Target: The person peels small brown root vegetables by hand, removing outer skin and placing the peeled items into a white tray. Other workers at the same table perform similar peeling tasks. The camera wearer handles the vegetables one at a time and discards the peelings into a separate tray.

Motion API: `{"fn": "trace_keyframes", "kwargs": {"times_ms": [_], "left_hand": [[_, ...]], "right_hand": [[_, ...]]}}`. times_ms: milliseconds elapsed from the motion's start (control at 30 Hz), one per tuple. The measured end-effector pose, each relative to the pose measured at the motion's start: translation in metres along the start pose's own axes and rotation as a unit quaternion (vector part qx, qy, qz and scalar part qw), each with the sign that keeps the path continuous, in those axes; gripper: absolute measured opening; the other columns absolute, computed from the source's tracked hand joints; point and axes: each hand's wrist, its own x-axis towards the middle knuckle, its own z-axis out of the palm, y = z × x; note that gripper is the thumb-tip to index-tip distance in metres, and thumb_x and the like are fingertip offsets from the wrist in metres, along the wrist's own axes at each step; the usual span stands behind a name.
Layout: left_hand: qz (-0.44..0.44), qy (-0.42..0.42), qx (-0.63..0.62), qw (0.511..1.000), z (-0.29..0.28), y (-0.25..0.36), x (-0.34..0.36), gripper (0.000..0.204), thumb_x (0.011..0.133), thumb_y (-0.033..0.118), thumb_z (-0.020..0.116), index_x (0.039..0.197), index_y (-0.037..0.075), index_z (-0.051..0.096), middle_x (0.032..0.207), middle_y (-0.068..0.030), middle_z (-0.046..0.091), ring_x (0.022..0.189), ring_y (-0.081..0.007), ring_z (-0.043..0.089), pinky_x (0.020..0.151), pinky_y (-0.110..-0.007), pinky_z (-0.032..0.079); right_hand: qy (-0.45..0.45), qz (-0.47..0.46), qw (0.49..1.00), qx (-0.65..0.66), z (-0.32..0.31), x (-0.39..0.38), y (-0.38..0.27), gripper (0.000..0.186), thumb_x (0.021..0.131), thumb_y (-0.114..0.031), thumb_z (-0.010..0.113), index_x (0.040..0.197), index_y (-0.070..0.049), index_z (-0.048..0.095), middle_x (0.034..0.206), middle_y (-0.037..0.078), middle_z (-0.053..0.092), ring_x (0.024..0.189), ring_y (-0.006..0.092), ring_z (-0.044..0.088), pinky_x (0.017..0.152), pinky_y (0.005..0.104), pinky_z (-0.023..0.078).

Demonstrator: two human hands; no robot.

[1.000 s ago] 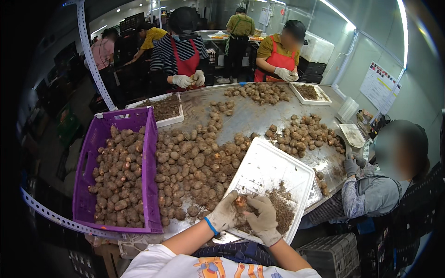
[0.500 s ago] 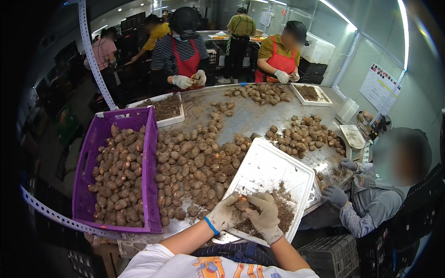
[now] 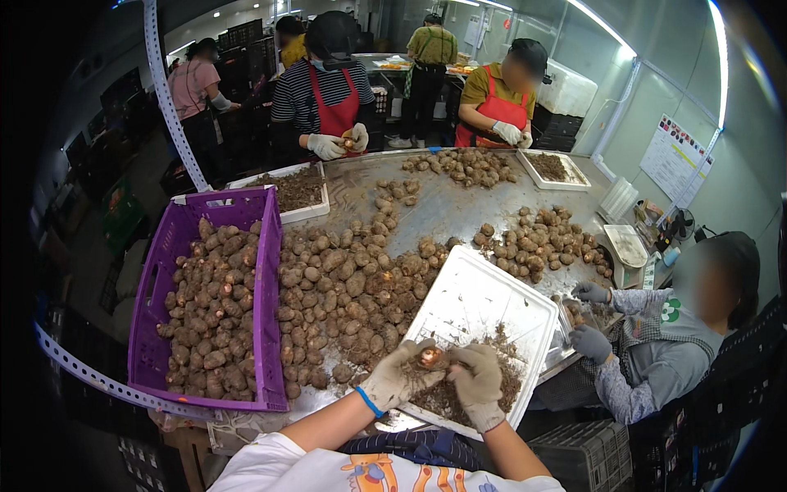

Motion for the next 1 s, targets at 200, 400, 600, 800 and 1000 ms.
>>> {"fn": "trace_keyframes", "kwargs": {"times_ms": [200,400,600,800,1000], "left_hand": [[0.001,-0.026,0.074,0.997,-0.006,-0.007,0.006,0.048,0.098,0.019,0.05,0.14,-0.001,0.035,0.132,-0.0226,0.046,0.121,-0.0359,0.052,0.105,-0.047,0.047],[0.019,0.011,0.149,0.989,0.005,-0.004,0.0,0.052,0.096,0.014,0.053,0.142,0.001,0.033,0.122,-0.014,0.053,0.115,-0.026,0.056,0.103,-0.045,0.048],[0.033,0.025,0.278,0.96,0.024,-0.011,-0.009,0.06,0.092,0.011,0.059,0.145,0.001,0.032,0.097,0.0008,0.056,0.094,-0.009,0.057,0.093,-0.035,0.05],[0.066,0.05,0.347,0.934,-0.003,-0.008,-0.003,0.056,0.084,-0.006,0.061,0.137,-0.002,0.045,0.114,-0.0111,0.062,0.094,-0.0121,0.062,0.085,-0.027,0.053],[0.098,0.062,0.385,0.915,0.01,-0.004,-0.01,0.055,0.079,-0.008,0.063,0.132,-0.01,0.046,0.114,-0.0166,0.063,0.09,-0.017,0.066,0.082,-0.026,0.054]], "right_hand": [[0.055,-0.062,0.995,0.05,0.014,0.0,0.006,0.023,0.072,-0.001,0.071,0.095,-0.004,0.072,0.089,0.012,0.065,0.08,0.0275,0.063,0.071,0.0359,0.051],[0.036,0.136,0.985,0.102,0.004,0.001,0.0,0.02,0.077,-0.003,0.069,0.096,-0.003,0.072,0.094,0.013,0.065,0.077,0.0266,0.063,0.069,0.0355,0.05],[0.013,-0.101,0.991,0.091,0.01,0.009,-0.011,0.027,0.071,0.001,0.073,0.097,-0.003,0.072,0.088,0.012,0.065,0.08,0.0276,0.062,0.069,0.0366,0.049],[0.024,-0.071,0.994,0.074,0.006,0.008,-0.006,0.022,0.068,0.006,0.069,0.085,-0.007,0.072,0.08,0.008,0.064,0.071,0.0229,0.062,0.064,0.0338,0.05],[-0.009,0.134,0.981,0.139,-0.008,0.009,0.003,0.015,0.075,0.0,0.07,0.089,-0.004,0.072,0.084,0.009,0.065,0.071,0.0241,0.063,0.065,0.0342,0.052]]}}
